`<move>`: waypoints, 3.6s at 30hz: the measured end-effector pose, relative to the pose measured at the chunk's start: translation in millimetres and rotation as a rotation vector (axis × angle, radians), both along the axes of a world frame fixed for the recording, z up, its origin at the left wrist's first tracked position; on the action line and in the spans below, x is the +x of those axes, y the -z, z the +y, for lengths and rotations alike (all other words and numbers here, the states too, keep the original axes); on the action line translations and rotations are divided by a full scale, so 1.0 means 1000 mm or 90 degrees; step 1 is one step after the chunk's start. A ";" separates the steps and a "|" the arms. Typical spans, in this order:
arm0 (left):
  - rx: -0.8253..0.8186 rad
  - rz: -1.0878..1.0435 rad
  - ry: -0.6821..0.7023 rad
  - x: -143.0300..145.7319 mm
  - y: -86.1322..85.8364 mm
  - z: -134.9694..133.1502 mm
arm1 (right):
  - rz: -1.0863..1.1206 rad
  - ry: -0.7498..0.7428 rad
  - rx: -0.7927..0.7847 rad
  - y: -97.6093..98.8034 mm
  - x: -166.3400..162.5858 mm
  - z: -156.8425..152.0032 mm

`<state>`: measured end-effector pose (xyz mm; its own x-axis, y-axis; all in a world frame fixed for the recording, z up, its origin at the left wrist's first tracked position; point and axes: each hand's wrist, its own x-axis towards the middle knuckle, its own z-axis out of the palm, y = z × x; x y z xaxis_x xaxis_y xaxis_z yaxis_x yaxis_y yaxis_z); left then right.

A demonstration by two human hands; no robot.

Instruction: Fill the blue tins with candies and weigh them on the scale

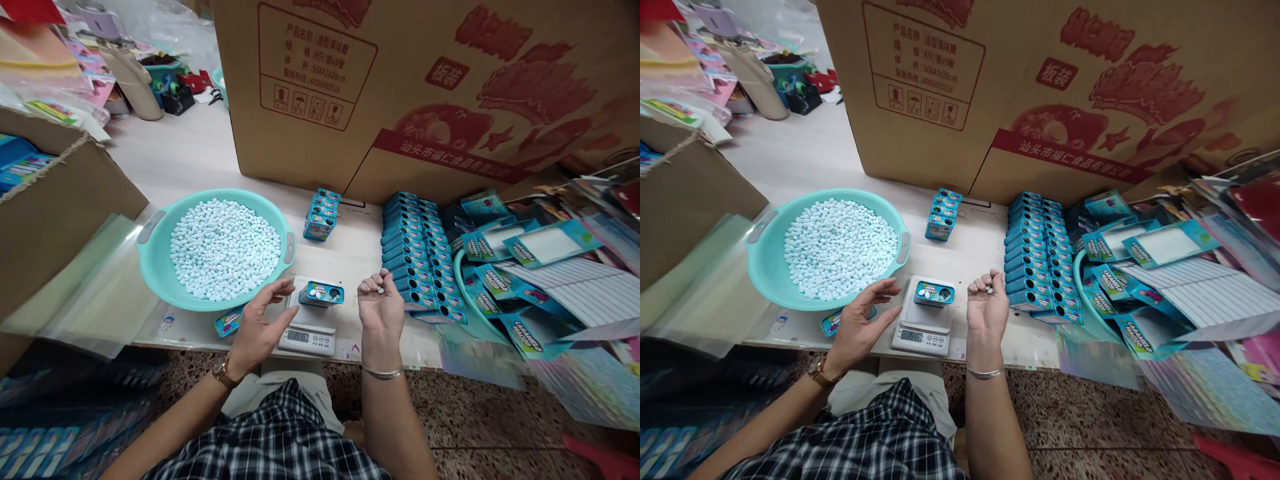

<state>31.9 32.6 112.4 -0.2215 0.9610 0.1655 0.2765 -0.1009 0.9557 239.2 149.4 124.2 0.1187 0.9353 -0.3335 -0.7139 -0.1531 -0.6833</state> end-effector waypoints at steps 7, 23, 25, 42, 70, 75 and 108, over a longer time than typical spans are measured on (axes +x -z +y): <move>0.081 0.170 0.027 -0.005 -0.009 0.009 | 0.039 0.035 -0.050 0.006 -0.002 -0.002; 0.020 0.501 0.231 0.015 -0.022 0.067 | -0.141 -0.158 0.007 0.024 -0.003 -0.026; 0.000 0.498 0.240 0.020 -0.023 0.072 | -0.150 -0.200 0.007 0.028 -0.008 -0.032; 0.063 0.217 0.102 0.007 -0.054 0.098 | -0.089 -0.196 -0.013 0.043 0.007 -0.035; -0.004 0.760 0.375 0.034 -0.029 0.103 | -0.022 -0.119 -0.083 0.059 0.047 -0.025; 0.003 0.785 0.277 0.028 -0.019 0.154 | -0.029 -0.121 -0.086 0.057 0.044 -0.021; 0.062 0.313 -0.280 -0.045 0.063 -0.087 | 0.004 -0.227 -0.056 0.050 0.016 -0.045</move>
